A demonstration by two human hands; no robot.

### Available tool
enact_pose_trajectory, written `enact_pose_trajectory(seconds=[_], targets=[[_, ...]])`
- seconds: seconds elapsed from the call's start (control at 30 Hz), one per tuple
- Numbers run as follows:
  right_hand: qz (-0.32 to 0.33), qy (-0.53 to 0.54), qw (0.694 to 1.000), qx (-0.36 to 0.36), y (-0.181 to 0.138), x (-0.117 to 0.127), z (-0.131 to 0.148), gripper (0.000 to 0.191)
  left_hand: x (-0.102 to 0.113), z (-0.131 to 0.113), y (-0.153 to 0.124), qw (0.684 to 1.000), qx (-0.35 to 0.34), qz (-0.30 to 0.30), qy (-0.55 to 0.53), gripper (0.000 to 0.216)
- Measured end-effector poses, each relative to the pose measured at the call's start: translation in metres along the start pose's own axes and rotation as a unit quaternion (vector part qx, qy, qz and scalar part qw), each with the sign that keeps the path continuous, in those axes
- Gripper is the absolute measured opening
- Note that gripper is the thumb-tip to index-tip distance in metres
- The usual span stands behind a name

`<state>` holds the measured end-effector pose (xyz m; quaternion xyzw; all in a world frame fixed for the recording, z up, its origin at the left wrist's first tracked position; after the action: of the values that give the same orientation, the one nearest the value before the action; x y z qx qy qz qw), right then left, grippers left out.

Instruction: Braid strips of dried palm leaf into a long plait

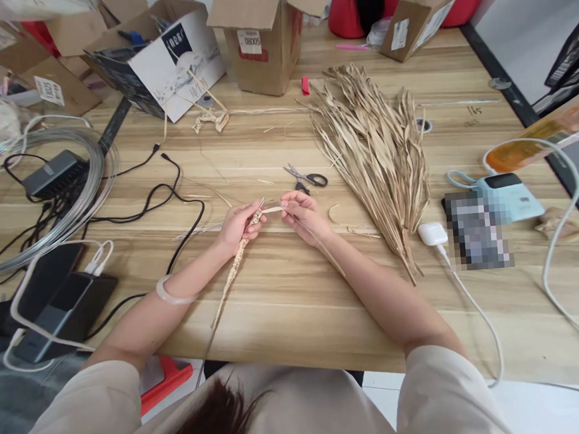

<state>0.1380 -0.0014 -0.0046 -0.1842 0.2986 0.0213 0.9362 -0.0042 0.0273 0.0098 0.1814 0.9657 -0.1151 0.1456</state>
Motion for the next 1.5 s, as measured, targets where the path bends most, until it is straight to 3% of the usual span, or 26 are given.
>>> enact_pose_trajectory(seconds=[0.3, 0.97, 1.23, 1.5], targets=[[-0.011, 0.010, 1.000, -0.006, 0.002, 0.002, 0.000, 0.026, 0.001, 0.000, 0.001, 0.998, -0.046, 0.009, 0.042, 0.024], [0.006, 0.015, 0.999, -0.052, -0.002, 0.002, 0.001, 0.027, 0.002, -0.003, -0.003, 0.999, 0.003, 0.011, 0.051, 0.038], [-0.023, -0.023, 0.993, -0.116, -0.012, -0.006, 0.002, 0.028, 0.005, -0.008, -0.011, 0.997, 0.053, 0.031, 0.049, 0.045], [-0.005, -0.075, 0.976, -0.203, -0.023, -0.006, -0.001, 0.022, 0.011, -0.008, -0.018, 0.991, 0.127, 0.044, 0.011, 0.048]])
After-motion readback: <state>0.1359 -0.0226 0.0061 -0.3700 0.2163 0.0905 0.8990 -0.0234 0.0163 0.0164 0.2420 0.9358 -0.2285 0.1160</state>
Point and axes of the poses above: each hand's wrist, its own y-axis towards the middle knuckle, its own x-axis out of the back of the hand, z = x × y, the point moved 4 cm from there along y, towards the middle knuckle, and after that the axes turned 15 degrees about -x, right-handed, at the moved point
